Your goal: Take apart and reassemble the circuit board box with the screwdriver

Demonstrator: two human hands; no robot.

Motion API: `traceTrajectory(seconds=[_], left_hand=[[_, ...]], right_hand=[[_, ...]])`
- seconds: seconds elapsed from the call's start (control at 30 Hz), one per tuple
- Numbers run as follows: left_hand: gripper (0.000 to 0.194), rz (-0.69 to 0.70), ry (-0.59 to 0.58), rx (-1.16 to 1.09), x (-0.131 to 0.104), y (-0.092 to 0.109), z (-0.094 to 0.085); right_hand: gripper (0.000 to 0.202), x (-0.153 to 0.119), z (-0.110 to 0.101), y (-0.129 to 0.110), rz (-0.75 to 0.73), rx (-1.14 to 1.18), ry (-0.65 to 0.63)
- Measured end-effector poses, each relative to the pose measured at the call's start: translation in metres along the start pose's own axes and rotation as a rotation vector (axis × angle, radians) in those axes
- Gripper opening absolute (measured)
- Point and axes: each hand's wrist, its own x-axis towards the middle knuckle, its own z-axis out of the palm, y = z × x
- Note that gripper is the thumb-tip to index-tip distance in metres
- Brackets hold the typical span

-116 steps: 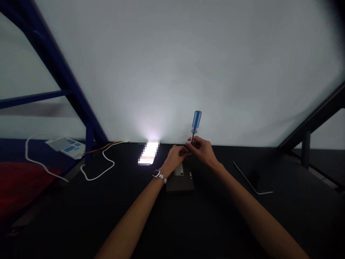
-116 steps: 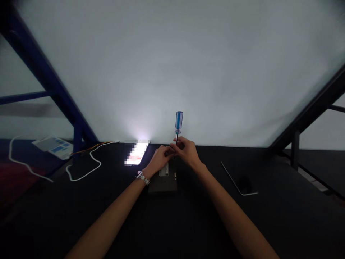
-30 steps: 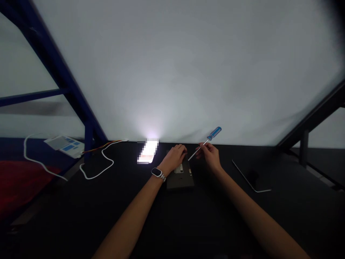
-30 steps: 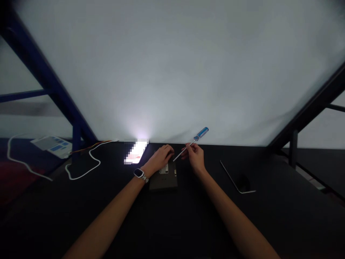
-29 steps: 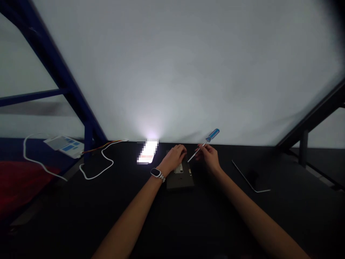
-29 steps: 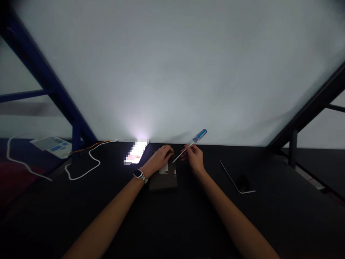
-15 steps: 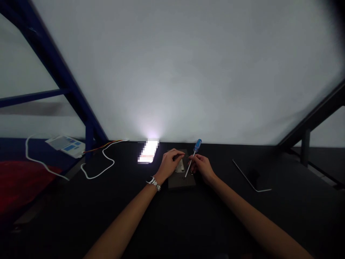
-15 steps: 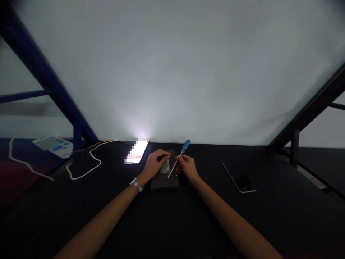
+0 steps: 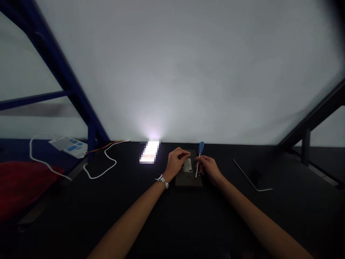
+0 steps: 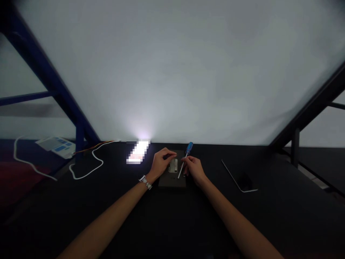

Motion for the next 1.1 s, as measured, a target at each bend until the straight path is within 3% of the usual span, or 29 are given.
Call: traceTrajectory(seconds=[0.13,0.23,0.43,0.63,0.77,0.9,1.1], left_hand=[[0.015,-0.027,0.070,0.007,0.000,0.004,-0.008],[0.015,-0.091,0.129,0.028,0.001,0.002,-0.022],[0.014,-0.164,0.063,0.134,0.002,-0.016,-0.050],[0.010,-0.170,-0.033,0.283,0.000,-0.020,-0.054],[0.011,-0.175,-0.084,0.315,-0.002,-0.023,-0.052],[0.011,-0.092,-0.103,0.450,-0.004,-0.029,-0.052],[0.016,-0.062,-0.133,0.502,-0.004,-0.030,-0.056]], right_hand=[[0.020,-0.003,-0.002,-0.003,0.000,-0.011,-0.003],[0.018,-0.006,-0.010,-0.006,-0.025,-0.145,0.025],[0.027,-0.012,-0.034,-0.014,-0.171,-0.830,0.151],[0.026,-0.022,-0.034,-0.021,-0.116,-1.331,0.152],[0.025,-0.025,-0.025,-0.022,-0.120,-1.449,0.116],[0.027,-0.026,-0.021,-0.022,-0.118,-1.515,0.104],[0.023,-0.027,-0.025,-0.020,-0.133,-1.431,0.112]])
